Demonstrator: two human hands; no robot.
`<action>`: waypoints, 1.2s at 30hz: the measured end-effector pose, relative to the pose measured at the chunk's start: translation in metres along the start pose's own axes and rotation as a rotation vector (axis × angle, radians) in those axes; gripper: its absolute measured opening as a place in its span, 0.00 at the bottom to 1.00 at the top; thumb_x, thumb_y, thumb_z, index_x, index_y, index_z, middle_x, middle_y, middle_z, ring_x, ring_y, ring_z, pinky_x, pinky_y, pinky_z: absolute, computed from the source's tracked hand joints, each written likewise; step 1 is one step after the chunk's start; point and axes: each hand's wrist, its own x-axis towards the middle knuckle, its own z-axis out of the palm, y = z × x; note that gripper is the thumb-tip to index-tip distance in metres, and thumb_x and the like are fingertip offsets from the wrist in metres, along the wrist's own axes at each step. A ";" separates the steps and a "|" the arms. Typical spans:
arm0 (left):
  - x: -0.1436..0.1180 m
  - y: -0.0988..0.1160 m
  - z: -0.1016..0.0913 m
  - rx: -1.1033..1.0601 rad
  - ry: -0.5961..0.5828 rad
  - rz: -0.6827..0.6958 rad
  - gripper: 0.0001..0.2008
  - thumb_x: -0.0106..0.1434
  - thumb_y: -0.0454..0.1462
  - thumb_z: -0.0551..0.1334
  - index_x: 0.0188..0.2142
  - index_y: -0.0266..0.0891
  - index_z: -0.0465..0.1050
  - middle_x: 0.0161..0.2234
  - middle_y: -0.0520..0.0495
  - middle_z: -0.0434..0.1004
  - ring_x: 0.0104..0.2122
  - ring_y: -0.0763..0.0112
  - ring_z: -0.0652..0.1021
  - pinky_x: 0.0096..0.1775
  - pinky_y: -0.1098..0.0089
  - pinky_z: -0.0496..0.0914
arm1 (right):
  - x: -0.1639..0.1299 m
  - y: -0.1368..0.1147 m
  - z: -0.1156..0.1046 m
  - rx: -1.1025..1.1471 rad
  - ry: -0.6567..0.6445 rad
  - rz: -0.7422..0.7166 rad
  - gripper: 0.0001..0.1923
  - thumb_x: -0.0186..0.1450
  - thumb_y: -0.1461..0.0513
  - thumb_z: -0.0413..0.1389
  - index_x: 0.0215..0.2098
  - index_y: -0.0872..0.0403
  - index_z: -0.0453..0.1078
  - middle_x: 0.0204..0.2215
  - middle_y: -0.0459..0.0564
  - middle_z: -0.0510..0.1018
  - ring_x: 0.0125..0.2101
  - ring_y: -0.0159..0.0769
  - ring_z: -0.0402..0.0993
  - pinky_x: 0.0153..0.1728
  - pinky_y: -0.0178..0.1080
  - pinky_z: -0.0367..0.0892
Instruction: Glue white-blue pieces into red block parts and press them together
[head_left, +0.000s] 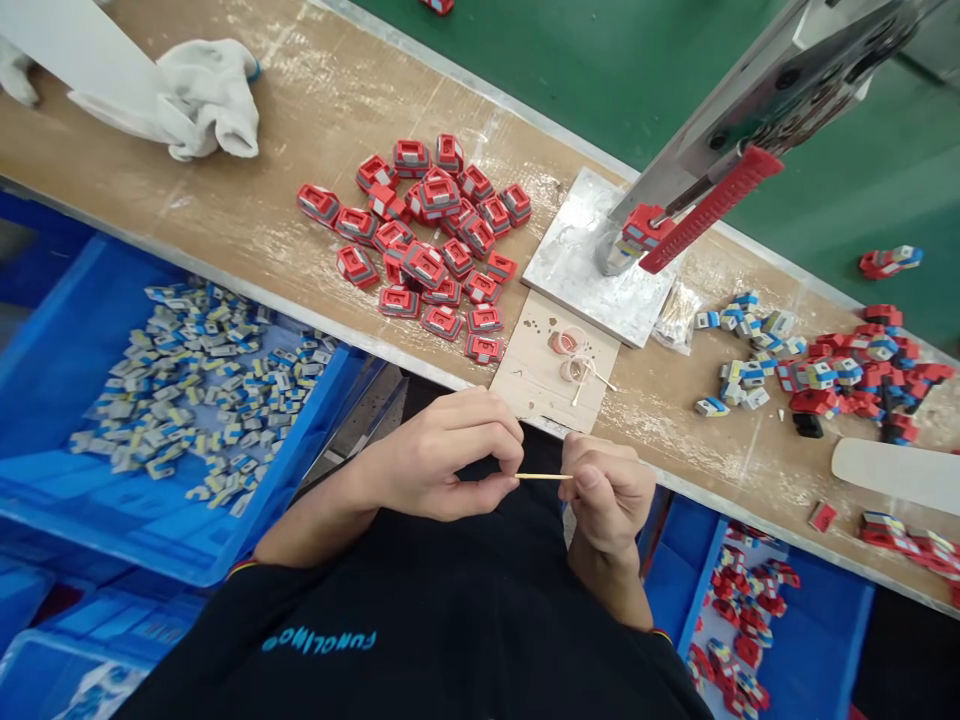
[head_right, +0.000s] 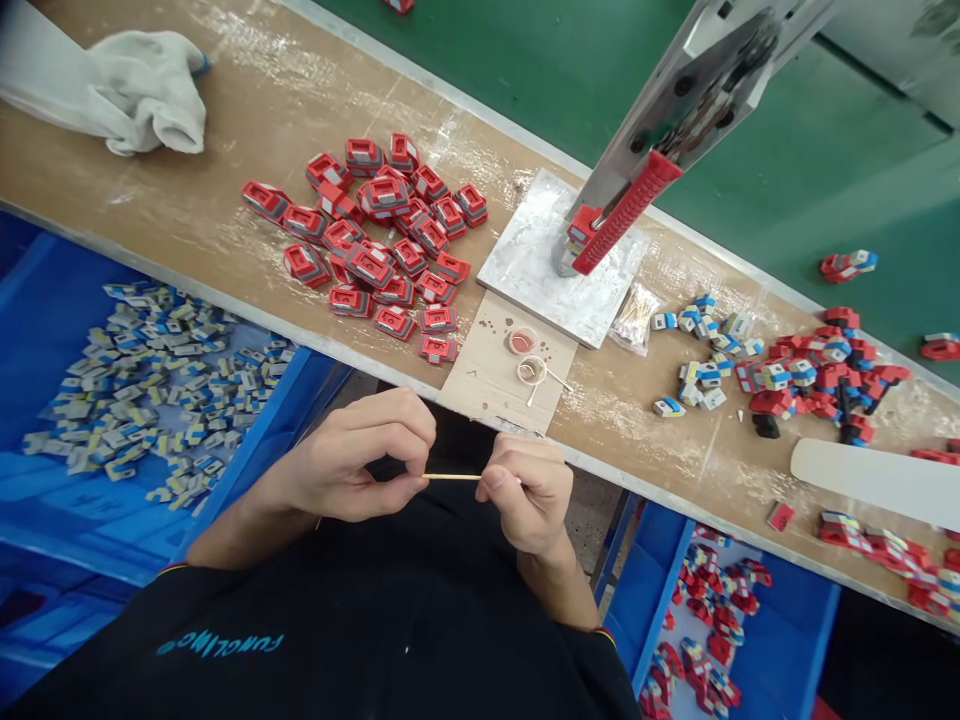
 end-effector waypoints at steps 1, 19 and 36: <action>0.000 0.000 -0.001 -0.007 -0.026 0.006 0.08 0.70 0.28 0.64 0.36 0.41 0.69 0.33 0.48 0.79 0.33 0.70 0.79 0.38 0.70 0.74 | 0.000 -0.001 0.000 0.007 -0.006 0.013 0.25 0.77 0.58 0.57 0.21 0.52 0.71 0.14 0.42 0.70 0.15 0.28 0.61 0.18 0.37 0.55; -0.016 -0.005 -0.002 -0.064 -0.018 -0.021 0.09 0.78 0.36 0.57 0.38 0.43 0.65 0.31 0.48 0.75 0.33 0.68 0.77 0.36 0.69 0.75 | -0.004 0.005 -0.008 0.045 0.085 0.061 0.26 0.76 0.59 0.57 0.19 0.52 0.70 0.13 0.42 0.68 0.14 0.29 0.59 0.17 0.37 0.53; -0.005 -0.006 0.014 0.097 -0.033 0.046 0.07 0.75 0.31 0.58 0.39 0.42 0.65 0.32 0.47 0.77 0.34 0.66 0.78 0.39 0.67 0.75 | -0.002 0.002 -0.001 0.023 0.070 0.035 0.25 0.76 0.59 0.58 0.20 0.52 0.72 0.13 0.42 0.69 0.13 0.29 0.59 0.17 0.37 0.55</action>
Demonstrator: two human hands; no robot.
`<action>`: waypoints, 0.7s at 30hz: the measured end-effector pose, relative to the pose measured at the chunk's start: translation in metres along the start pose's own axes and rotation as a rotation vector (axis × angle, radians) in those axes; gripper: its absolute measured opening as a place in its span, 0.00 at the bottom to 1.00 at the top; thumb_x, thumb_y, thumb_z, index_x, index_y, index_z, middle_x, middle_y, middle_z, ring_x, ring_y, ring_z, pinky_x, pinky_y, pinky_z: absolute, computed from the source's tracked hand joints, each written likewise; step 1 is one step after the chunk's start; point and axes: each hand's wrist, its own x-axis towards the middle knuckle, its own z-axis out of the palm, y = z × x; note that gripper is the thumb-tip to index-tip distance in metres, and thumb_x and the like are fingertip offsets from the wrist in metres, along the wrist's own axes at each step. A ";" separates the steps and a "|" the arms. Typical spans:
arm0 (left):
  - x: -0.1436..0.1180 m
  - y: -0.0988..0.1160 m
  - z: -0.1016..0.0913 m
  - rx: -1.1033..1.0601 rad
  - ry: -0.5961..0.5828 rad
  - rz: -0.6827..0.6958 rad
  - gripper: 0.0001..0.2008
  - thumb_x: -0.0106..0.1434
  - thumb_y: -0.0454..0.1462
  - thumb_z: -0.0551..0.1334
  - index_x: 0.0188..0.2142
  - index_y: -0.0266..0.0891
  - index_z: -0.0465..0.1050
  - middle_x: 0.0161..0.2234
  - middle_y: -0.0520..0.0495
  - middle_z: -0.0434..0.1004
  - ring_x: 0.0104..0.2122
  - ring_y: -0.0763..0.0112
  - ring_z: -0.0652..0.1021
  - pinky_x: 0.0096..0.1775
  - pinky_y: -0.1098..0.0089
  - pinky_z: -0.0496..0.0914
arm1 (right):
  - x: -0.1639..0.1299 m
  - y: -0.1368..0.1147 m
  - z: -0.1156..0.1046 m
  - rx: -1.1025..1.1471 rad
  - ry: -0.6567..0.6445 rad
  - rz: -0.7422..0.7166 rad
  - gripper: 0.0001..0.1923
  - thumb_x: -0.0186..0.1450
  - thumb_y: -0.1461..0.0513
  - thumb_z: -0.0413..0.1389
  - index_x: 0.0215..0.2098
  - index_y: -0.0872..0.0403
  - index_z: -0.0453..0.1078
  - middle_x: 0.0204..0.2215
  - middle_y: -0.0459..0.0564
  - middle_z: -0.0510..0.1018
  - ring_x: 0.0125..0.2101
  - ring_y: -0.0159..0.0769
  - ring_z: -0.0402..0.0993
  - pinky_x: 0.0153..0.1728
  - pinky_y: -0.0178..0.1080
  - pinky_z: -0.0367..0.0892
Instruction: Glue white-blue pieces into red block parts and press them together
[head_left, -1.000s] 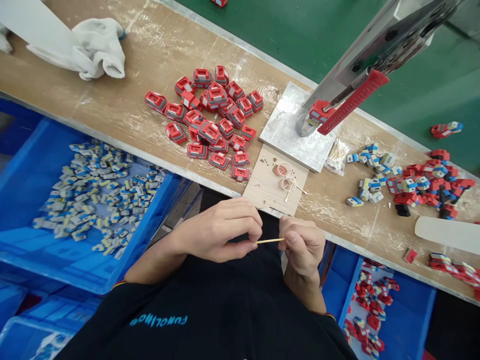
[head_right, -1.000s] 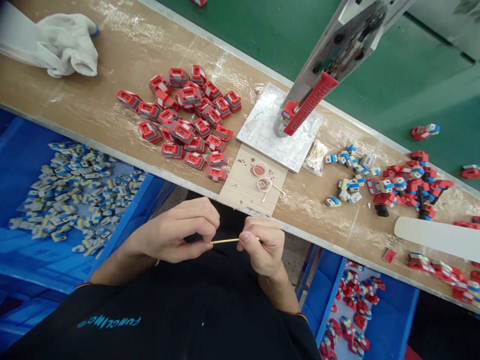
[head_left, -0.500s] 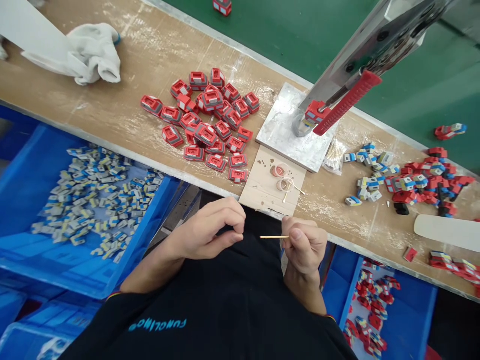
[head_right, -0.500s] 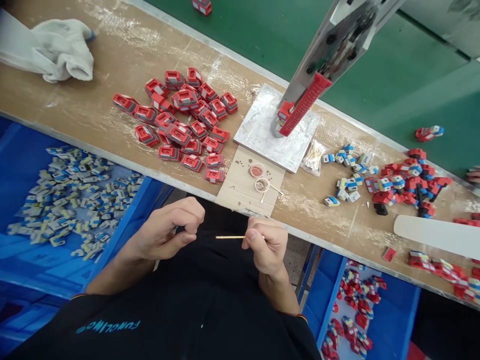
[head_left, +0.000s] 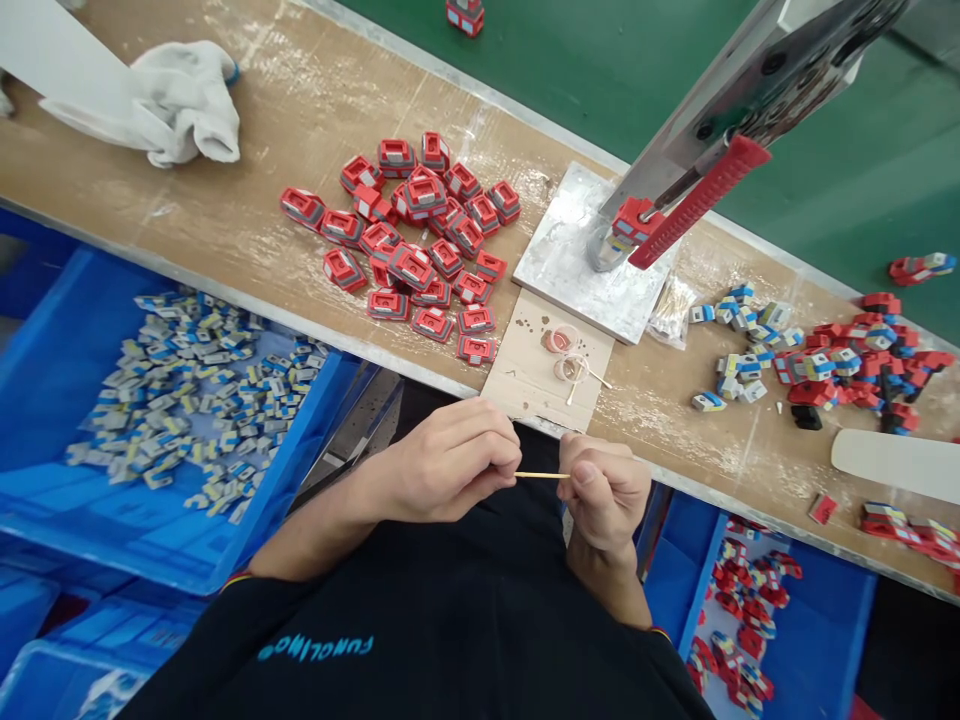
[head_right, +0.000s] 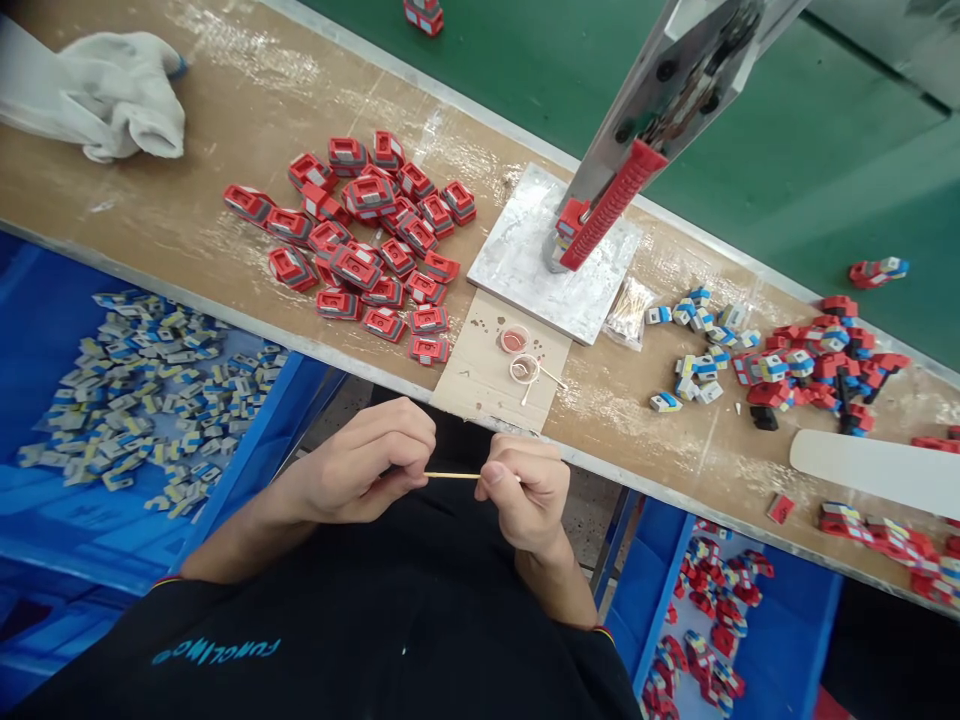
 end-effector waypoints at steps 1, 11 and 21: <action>-0.002 -0.001 0.002 -0.015 0.004 -0.005 0.07 0.76 0.31 0.57 0.39 0.43 0.65 0.32 0.47 0.77 0.34 0.66 0.78 0.39 0.67 0.75 | 0.000 0.000 0.000 0.001 0.011 -0.005 0.25 0.76 0.59 0.58 0.20 0.52 0.71 0.13 0.42 0.69 0.13 0.29 0.59 0.17 0.37 0.54; -0.079 -0.026 -0.056 0.177 0.115 -0.332 0.14 0.78 0.36 0.54 0.33 0.42 0.67 0.27 0.51 0.71 0.26 0.70 0.75 0.25 0.68 0.71 | 0.002 0.011 -0.043 -0.109 0.121 -0.046 0.19 0.74 0.56 0.60 0.26 0.52 0.77 0.18 0.45 0.74 0.18 0.32 0.66 0.21 0.38 0.63; -0.024 -0.057 -0.028 0.501 0.172 -0.213 0.15 0.67 0.28 0.64 0.51 0.44 0.76 0.45 0.46 0.82 0.44 0.62 0.82 0.46 0.61 0.78 | 0.020 0.010 -0.086 -0.619 0.187 -0.166 0.09 0.66 0.62 0.64 0.27 0.49 0.76 0.28 0.46 0.78 0.28 0.36 0.76 0.29 0.41 0.72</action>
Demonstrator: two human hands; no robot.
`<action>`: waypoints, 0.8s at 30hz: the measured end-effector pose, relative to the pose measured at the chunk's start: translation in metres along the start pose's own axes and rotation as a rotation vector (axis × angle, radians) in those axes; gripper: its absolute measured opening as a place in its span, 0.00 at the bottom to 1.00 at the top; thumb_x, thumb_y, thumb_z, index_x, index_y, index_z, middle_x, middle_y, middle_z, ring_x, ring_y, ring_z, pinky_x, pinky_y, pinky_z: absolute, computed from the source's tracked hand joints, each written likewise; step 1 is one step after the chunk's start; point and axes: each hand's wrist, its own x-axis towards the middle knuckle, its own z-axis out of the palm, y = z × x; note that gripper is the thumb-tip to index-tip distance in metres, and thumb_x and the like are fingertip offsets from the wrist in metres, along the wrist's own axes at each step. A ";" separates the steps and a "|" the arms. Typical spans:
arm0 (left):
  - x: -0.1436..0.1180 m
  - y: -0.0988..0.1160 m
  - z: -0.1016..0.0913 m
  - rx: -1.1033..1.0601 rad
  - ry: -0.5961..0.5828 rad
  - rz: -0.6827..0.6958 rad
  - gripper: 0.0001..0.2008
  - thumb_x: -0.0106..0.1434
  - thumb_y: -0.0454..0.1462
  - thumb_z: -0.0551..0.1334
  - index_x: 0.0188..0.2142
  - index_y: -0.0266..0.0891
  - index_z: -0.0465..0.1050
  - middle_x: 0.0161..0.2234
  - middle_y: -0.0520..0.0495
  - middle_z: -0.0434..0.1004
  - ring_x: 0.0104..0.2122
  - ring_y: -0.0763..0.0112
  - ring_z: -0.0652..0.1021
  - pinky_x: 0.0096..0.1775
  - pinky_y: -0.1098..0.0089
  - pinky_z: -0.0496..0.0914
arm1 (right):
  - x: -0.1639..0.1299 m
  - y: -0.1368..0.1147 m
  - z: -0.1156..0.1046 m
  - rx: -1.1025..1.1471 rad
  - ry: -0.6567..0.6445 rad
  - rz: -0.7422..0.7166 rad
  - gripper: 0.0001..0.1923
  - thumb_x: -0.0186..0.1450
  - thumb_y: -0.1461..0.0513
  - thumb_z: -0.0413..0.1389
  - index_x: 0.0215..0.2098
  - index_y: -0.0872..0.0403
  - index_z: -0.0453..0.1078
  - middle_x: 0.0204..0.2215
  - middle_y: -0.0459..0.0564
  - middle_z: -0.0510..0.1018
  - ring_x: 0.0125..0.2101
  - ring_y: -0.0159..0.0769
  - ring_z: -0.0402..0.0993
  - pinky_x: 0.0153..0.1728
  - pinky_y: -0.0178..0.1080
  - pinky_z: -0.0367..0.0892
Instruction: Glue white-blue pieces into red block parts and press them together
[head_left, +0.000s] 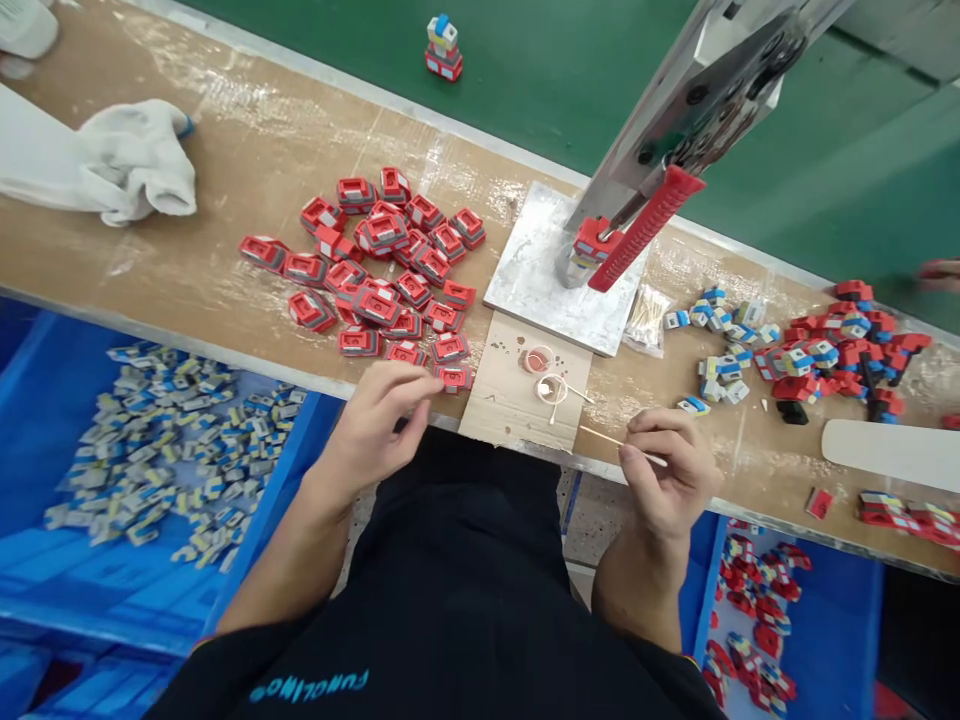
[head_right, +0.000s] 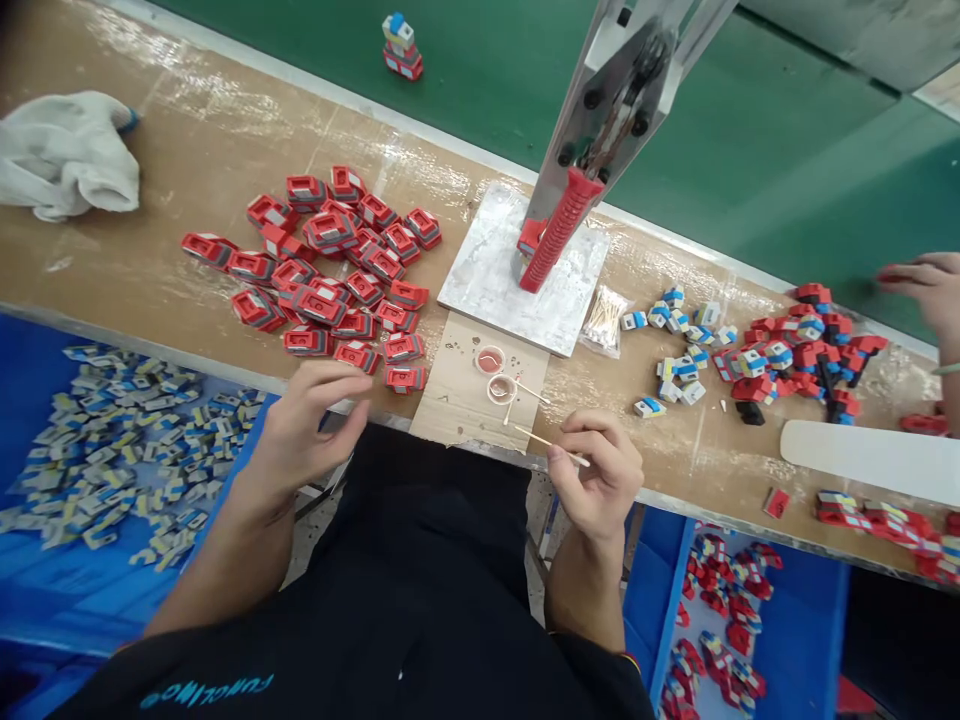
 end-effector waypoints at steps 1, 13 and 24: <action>0.005 -0.003 0.008 0.053 -0.013 0.004 0.15 0.68 0.29 0.65 0.52 0.44 0.76 0.46 0.44 0.82 0.46 0.59 0.81 0.49 0.58 0.76 | 0.002 -0.001 0.000 -0.023 -0.009 -0.016 0.09 0.65 0.63 0.64 0.26 0.49 0.75 0.29 0.46 0.79 0.28 0.36 0.77 0.30 0.41 0.73; -0.003 -0.018 0.034 0.242 -0.002 0.047 0.11 0.67 0.34 0.72 0.47 0.45 0.77 0.43 0.44 0.85 0.47 0.52 0.80 0.47 0.55 0.68 | 0.030 0.017 0.033 0.093 -0.225 -0.044 0.14 0.66 0.71 0.65 0.31 0.49 0.68 0.30 0.45 0.88 0.28 0.35 0.86 0.29 0.35 0.78; -0.003 0.001 0.033 -0.304 0.131 -0.078 0.15 0.61 0.28 0.74 0.45 0.40 0.77 0.44 0.47 0.81 0.43 0.61 0.88 0.45 0.64 0.85 | 0.040 0.031 0.038 0.005 -0.423 -0.088 0.10 0.67 0.70 0.67 0.36 0.48 0.78 0.34 0.46 0.88 0.34 0.39 0.83 0.37 0.43 0.76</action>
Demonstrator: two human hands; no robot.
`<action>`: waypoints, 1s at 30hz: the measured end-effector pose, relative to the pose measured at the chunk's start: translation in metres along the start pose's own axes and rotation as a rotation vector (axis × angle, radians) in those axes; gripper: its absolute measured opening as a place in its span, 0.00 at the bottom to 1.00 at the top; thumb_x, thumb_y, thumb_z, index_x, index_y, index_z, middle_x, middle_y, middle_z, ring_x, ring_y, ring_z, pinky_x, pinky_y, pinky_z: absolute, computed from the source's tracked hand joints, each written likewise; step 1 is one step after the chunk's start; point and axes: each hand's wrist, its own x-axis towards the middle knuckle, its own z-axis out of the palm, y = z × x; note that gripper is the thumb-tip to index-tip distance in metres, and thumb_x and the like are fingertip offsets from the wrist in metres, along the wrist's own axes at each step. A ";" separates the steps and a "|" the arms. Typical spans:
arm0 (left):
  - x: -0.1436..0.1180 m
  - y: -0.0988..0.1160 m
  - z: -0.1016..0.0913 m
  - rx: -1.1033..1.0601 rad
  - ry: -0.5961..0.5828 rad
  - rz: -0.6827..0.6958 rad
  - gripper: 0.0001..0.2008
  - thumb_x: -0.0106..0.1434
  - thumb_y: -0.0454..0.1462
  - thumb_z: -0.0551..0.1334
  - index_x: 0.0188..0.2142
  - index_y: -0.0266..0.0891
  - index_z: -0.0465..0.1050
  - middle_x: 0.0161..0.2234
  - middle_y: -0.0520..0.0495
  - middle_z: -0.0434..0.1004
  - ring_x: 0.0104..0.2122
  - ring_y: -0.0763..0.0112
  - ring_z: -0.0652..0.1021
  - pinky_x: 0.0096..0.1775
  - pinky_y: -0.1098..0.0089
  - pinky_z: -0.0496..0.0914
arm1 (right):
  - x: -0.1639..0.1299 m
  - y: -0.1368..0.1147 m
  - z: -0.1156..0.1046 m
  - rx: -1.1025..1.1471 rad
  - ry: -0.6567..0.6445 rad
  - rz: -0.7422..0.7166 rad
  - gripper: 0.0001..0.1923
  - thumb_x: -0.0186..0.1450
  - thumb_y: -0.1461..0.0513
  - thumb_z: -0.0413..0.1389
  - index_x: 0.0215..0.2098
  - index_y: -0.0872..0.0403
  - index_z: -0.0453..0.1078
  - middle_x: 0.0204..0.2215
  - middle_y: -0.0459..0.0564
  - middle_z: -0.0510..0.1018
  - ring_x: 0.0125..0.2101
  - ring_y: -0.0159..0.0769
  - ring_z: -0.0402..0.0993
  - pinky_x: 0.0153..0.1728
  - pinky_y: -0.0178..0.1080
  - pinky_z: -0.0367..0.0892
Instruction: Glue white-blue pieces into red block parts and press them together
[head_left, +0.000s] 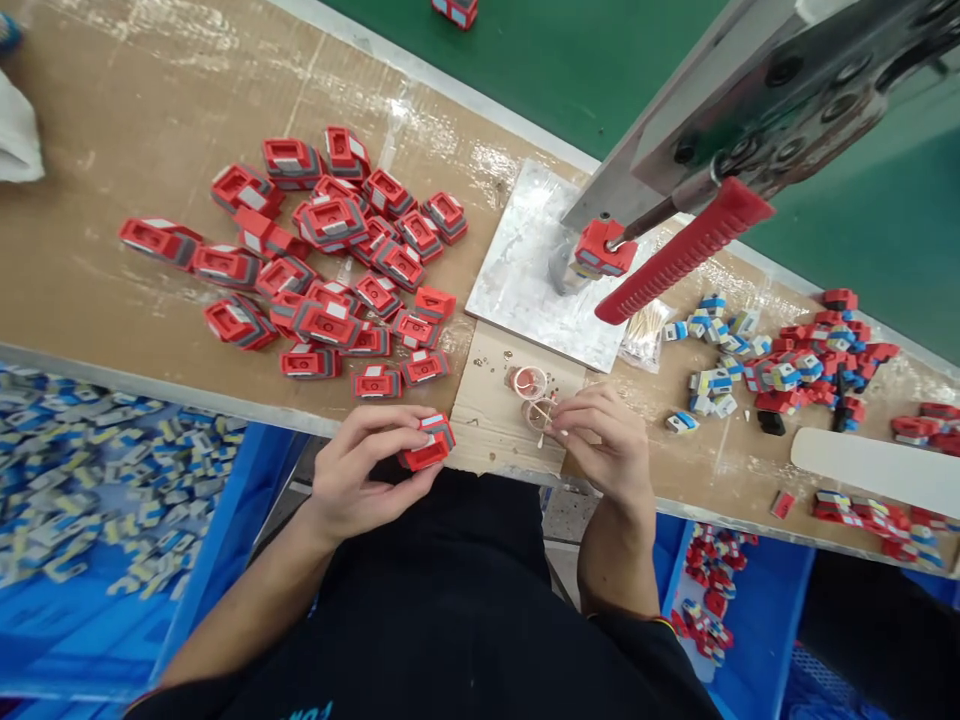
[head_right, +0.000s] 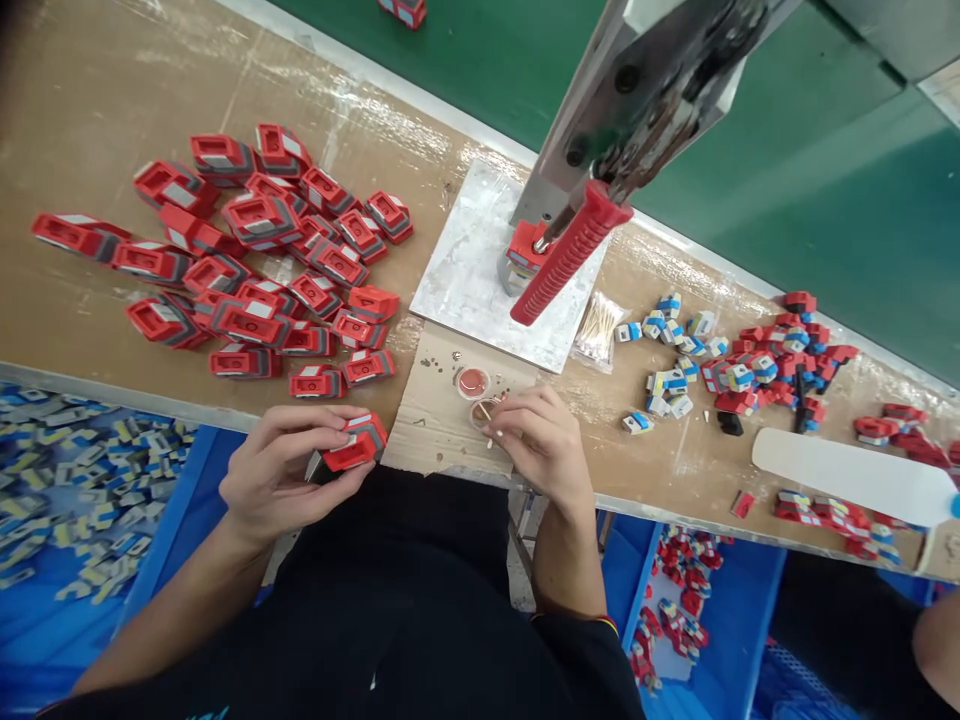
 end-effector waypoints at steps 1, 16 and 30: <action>0.001 0.001 0.001 -0.002 0.005 0.000 0.15 0.61 0.28 0.74 0.46 0.40 0.77 0.44 0.47 0.81 0.42 0.62 0.88 0.44 0.66 0.85 | 0.001 0.000 0.001 -0.012 0.000 0.005 0.10 0.67 0.70 0.67 0.36 0.48 0.79 0.33 0.45 0.87 0.33 0.38 0.82 0.37 0.43 0.76; 0.007 0.006 0.026 -0.542 -0.050 -0.204 0.24 0.60 0.26 0.75 0.54 0.41 0.77 0.46 0.47 0.75 0.48 0.56 0.88 0.48 0.64 0.87 | 0.003 -0.005 -0.002 -0.077 -0.063 -0.061 0.08 0.68 0.70 0.66 0.38 0.50 0.77 0.30 0.45 0.86 0.31 0.35 0.81 0.33 0.40 0.75; 0.004 0.009 0.043 -0.712 -0.074 -0.159 0.24 0.58 0.29 0.79 0.52 0.41 0.78 0.49 0.40 0.87 0.50 0.58 0.88 0.56 0.60 0.83 | -0.011 -0.056 0.026 0.281 0.393 -0.062 0.10 0.71 0.67 0.64 0.50 0.51 0.81 0.30 0.48 0.87 0.30 0.39 0.85 0.29 0.42 0.79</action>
